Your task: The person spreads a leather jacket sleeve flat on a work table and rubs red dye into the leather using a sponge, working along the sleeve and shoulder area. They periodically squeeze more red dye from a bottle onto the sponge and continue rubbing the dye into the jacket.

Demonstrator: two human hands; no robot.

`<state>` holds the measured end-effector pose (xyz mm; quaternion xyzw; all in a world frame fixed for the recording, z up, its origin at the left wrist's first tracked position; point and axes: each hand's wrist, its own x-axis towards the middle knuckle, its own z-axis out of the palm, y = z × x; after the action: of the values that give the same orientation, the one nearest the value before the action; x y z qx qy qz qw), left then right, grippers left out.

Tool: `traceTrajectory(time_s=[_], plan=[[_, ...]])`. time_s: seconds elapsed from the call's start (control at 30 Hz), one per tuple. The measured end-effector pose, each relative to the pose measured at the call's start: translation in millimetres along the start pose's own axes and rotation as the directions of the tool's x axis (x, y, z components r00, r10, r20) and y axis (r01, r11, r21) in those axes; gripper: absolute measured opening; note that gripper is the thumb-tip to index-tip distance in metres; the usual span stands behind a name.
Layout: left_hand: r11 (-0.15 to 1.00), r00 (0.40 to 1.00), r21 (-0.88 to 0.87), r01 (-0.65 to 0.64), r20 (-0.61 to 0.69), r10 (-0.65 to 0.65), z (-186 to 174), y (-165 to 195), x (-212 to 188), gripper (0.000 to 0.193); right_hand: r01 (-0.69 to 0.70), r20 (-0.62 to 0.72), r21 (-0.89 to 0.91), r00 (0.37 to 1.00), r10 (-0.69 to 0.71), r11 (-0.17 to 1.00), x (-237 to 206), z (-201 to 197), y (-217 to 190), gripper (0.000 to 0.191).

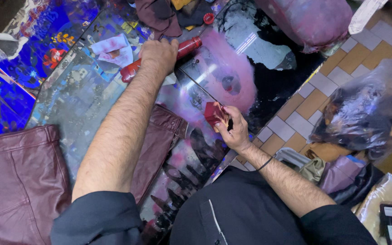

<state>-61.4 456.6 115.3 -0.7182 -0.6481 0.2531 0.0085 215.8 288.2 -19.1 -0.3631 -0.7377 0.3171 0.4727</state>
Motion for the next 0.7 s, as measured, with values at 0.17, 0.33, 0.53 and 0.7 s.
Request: traceTrajectory(time_s=[0.17,0.33,0.53,0.7], plan=[[1.0,1.0,0.001,0.008,-0.018,-0.008,3.5,1.4,3.1,0.039,0.005,-0.008,0.014,1.0,-0.005,1.0,0.1,0.4,-0.3,0.057],[1.0,0.999,0.026,0.014,-0.031,-0.013,3.7,4.5,4.6,0.038,0.019,-0.016,0.017,1.0,-0.018,1.0,1.4,0.6,-1.1,0.057],[0.999,1.0,0.036,0.01,-0.03,-0.008,1.8,8.7,8.1,0.039,0.03,-0.017,0.016,0.999,-0.03,0.999,1.9,0.1,-1.0,0.058],[0.999,0.999,0.052,0.006,-0.036,-0.004,0.8,10.9,9.6,0.038,0.019,-0.012,0.022,1.0,-0.019,1.0,1.6,0.4,-1.2,0.058]])
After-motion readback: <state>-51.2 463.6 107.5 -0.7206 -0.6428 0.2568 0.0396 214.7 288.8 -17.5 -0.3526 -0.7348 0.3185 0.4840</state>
